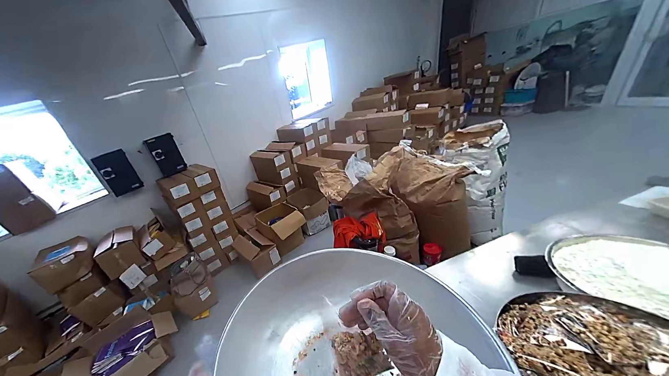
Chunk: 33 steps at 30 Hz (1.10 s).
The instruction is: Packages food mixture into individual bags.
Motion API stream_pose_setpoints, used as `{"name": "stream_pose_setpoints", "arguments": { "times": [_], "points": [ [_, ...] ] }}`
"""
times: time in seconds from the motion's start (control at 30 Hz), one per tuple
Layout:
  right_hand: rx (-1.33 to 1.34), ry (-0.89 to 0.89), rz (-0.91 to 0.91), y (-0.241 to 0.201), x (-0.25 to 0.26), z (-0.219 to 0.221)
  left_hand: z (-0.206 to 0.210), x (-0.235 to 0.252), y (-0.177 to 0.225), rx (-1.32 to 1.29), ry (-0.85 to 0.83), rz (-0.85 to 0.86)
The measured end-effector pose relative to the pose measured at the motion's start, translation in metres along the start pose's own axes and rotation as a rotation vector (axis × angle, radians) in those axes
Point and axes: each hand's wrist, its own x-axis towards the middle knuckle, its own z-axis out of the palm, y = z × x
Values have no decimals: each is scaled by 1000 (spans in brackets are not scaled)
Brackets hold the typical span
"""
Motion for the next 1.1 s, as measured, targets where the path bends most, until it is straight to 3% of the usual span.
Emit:
{"name": "stream_pose_setpoints", "arguments": {
  "times": [0.07,0.17,0.3,0.37,0.53,0.77,0.93,1.1],
  "points": [
    [22,29,-64,-10,7,7,37,15,14,-138,30,195],
    [29,47,-141,-24,17,11,57,24,46,-193,-39,378],
    [-36,88,-214,-37,27,11,61,2,117,-648,-379,421],
    [-35,95,-221,-44,30,11,69,-5,138,-726,-417,450],
    [41,122,-146,-59,32,12,82,-12,161,-848,-331,346],
    [249,-30,-66,-51,18,0,90,-24,173,-869,-193,420],
    [246,66,39,-64,16,1,88,-30,175,-826,-133,402],
    [239,52,16,-74,17,-3,68,-29,187,-906,-271,243]
  ]
}}
